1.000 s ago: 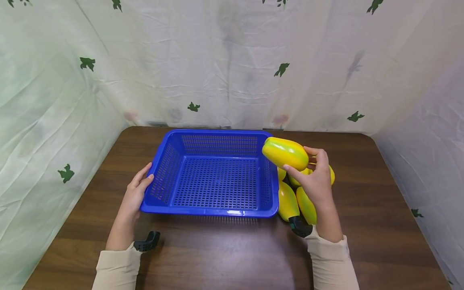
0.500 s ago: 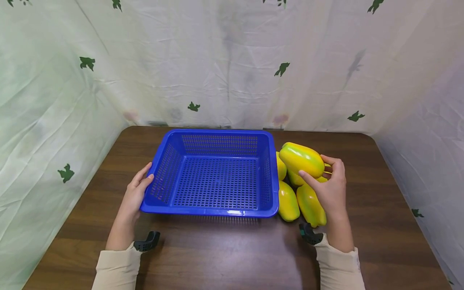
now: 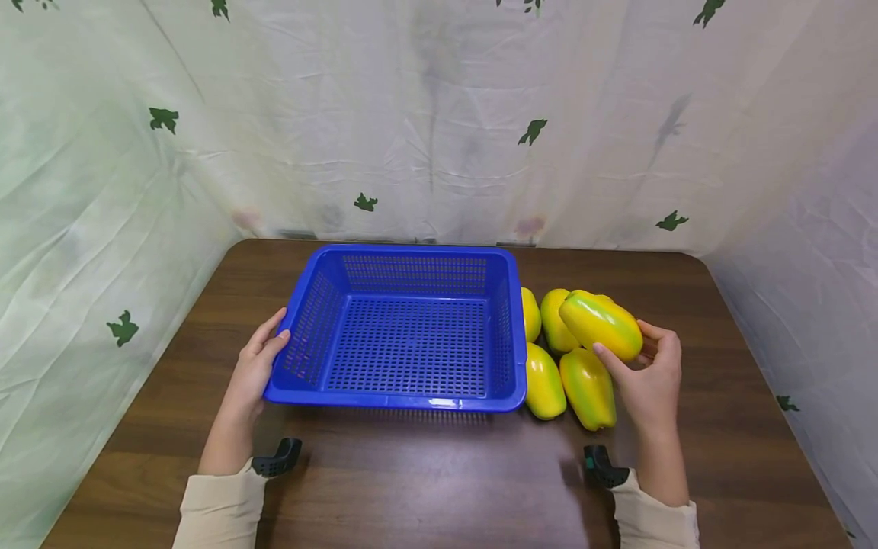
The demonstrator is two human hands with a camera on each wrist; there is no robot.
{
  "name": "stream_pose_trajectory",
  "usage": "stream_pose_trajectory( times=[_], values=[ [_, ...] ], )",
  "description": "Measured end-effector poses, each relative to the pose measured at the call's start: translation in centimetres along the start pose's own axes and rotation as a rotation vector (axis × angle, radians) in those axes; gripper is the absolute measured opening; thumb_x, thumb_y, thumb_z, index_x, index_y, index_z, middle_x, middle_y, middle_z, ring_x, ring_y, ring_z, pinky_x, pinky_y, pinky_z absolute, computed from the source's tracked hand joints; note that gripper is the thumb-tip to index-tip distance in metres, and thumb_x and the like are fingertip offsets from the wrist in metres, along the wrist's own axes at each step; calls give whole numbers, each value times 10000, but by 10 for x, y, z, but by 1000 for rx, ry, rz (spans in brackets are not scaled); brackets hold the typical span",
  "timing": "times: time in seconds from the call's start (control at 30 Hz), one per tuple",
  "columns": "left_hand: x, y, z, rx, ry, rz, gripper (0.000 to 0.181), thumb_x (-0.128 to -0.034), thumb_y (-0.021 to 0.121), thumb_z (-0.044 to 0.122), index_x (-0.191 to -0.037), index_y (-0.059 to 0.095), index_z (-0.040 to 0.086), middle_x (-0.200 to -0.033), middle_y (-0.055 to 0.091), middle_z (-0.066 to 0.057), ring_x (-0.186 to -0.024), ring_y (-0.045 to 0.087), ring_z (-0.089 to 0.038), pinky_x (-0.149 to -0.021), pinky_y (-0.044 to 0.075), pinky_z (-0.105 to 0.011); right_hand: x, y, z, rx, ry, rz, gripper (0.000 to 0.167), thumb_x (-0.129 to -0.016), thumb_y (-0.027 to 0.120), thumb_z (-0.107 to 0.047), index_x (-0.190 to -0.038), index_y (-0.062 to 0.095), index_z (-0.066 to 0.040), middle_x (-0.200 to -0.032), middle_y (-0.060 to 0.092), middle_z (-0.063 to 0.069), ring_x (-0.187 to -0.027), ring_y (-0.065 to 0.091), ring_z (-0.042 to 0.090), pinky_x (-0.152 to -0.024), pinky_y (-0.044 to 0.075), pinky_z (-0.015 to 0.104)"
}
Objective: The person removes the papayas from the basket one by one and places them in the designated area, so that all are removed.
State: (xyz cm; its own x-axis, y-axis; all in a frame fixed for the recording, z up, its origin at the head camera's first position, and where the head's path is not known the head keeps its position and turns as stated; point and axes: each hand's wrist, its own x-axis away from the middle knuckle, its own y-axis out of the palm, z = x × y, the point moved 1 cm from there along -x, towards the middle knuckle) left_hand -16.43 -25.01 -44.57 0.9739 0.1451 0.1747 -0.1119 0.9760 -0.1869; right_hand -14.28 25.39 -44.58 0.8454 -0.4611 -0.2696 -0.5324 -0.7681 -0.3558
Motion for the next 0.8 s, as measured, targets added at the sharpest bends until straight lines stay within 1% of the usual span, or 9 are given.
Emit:
stream_pose_trajectory(
  times=[0.1, 0.17, 0.3, 0.33, 0.4, 0.47, 0.57, 0.73, 0.8],
  values=[
    [0, 0, 0, -3, 0, 4, 484, -954, 406, 345, -1416, 272, 300, -1198, 446, -182, -947, 496, -231, -736, 450, -282, 2, -3, 5, -4, 41, 8, 584, -726, 754, -150, -1206, 434, -61, -1090, 435, 16, -883, 434, 86, -699, 372, 122],
    [1, 0, 0, 0, 2, 6, 483, -952, 409, 347, -1415, 278, 299, -1191, 449, -185, -939, 500, -227, -734, 452, -281, 2, -6, 12, 21, 75, 11, 607, -726, 756, -172, -1217, 419, -59, -1093, 427, 14, -885, 429, 89, -699, 369, 131],
    [1, 1, 1, -4, 6, 8, 489, -948, 413, 362, -1414, 282, 293, -1187, 454, -183, -938, 502, -223, -738, 450, -280, 0, -12, 50, 74, 109, 24, 648, -710, 769, -245, -1233, 407, -119, -1109, 413, -12, -888, 425, 70, -686, 366, 122],
    [1, 1, 2, -5, 6, 8, 491, -947, 413, 365, -1414, 283, 291, -1187, 454, -181, -940, 501, -223, -739, 449, -280, 0, -14, 58, 108, 116, 22, 667, -709, 765, -286, -1243, 395, -133, -1120, 406, -22, -897, 426, 75, -689, 369, 131],
    [1, 1, 2, -4, 8, 9, 494, -947, 413, 367, -1416, 281, 283, -1184, 455, -181, -940, 500, -226, -739, 448, -282, -1, -17, 77, 117, 130, 27, 684, -698, 770, -312, -1246, 388, -169, -1133, 394, -33, -899, 425, 77, -679, 376, 130],
    [1, 1, 2, -7, 10, 8, 496, -948, 410, 365, -1418, 277, 279, -1187, 453, -179, -939, 500, -222, -738, 450, -281, 1, -19, 87, 122, 152, 30, 695, -694, 771, -321, -1252, 380, -184, -1144, 385, -36, -893, 422, 76, -671, 378, 138],
    [1, 1, 1, -1, 8, 5, 494, -951, 411, 352, -1419, 273, 278, -1180, 454, -189, -926, 507, -219, -731, 456, -283, 7, -22, 82, 132, 200, 36, 712, -695, 771, -319, -1258, 362, -168, -1139, 371, -30, -852, 426, 75, -645, 382, 133],
    [0, 1, 0, 7, 6, 5, 487, -954, 410, 337, -1418, 274, 284, -1172, 455, -187, -907, 514, -207, -718, 460, -282, 23, -26, 47, 114, 296, 46, 696, -727, 750, -281, -1256, 325, -126, -1103, 353, -19, -792, 423, 81, -616, 373, 109],
    [-1, 1, 0, 8, 8, 7, 487, -954, 410, 337, -1418, 274, 283, -1170, 456, -184, -902, 514, -202, -714, 460, -279, 28, -28, 38, 97, 329, 49, 683, -735, 744, -268, -1250, 319, -123, -1095, 345, -17, -787, 414, 74, -612, 367, 101]
  ],
)
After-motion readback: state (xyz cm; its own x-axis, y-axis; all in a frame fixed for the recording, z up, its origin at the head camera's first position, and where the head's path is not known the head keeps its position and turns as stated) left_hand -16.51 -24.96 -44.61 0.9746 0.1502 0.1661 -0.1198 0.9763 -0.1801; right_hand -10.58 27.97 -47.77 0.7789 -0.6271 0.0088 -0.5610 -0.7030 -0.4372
